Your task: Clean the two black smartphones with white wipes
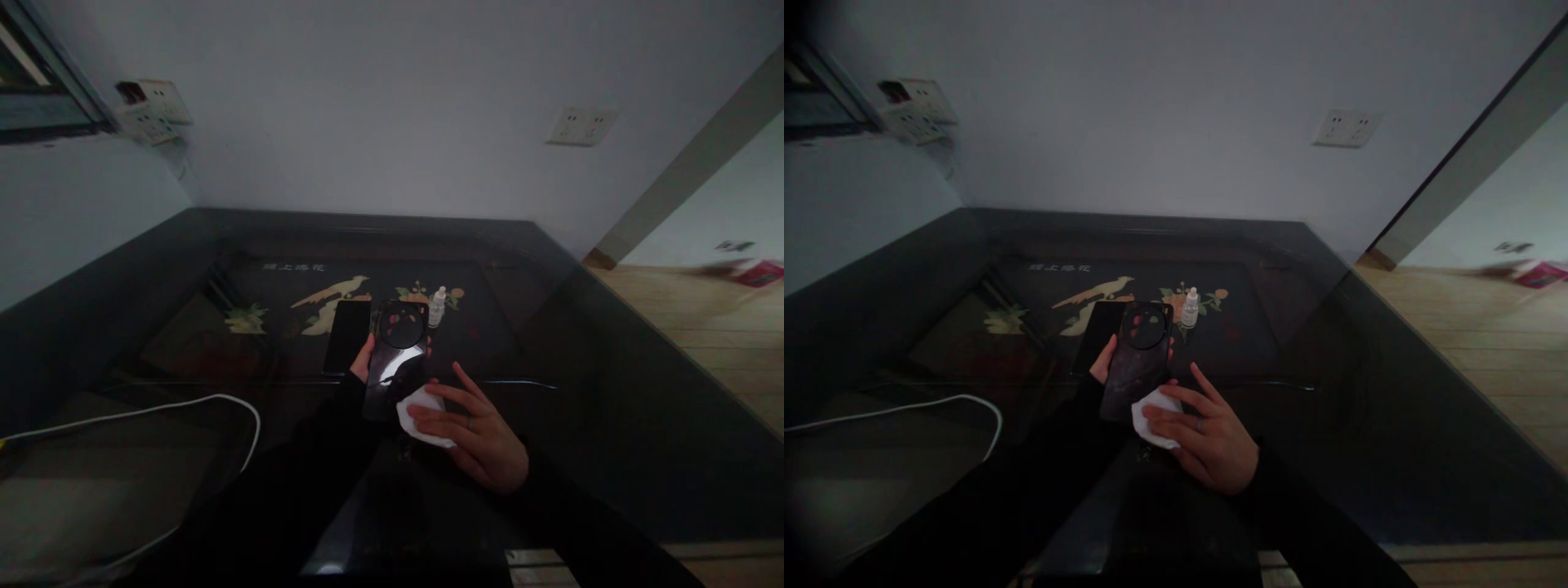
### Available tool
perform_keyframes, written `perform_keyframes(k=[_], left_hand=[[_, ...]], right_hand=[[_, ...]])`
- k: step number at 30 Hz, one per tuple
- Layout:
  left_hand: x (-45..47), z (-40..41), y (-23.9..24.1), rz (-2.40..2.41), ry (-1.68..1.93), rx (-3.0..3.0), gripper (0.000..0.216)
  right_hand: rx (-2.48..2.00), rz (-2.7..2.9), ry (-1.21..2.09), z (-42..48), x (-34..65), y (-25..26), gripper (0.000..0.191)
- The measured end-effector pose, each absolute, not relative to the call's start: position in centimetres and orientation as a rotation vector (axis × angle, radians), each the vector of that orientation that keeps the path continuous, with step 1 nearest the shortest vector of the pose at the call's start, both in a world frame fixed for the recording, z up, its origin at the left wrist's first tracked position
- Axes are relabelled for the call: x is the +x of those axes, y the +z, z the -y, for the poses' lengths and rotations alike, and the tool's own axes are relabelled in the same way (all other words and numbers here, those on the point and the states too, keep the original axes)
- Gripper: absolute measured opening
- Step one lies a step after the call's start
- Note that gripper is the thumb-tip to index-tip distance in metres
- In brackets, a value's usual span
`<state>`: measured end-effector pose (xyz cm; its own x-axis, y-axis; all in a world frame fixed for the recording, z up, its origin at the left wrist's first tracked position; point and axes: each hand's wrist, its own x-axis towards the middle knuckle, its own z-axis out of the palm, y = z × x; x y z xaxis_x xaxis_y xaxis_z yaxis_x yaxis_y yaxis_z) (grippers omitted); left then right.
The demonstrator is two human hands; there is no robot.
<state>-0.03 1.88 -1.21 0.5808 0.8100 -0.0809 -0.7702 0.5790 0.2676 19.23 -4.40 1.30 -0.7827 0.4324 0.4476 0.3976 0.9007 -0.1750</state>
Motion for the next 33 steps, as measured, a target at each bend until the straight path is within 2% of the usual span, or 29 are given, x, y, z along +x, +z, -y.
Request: perform_keyframes(k=[11,21,33], left_hand=[[-0.1,-1.4,-0.7,-0.267,0.913,0.193,0.066],[-0.1,-1.2,-0.1,-0.239,0.929,0.126,0.071],[-0.2,-1.6,-0.7,-0.233,0.906,0.219,0.077]], right_hand=[[-0.496,2.673,-0.026,3.6,14.0,1.5,0.035],[-0.439,2.788,-0.124,3.6,19.5,1.8,0.04],[-0.372,2.714,-0.066,2.9,15.3,1.4,0.038]])
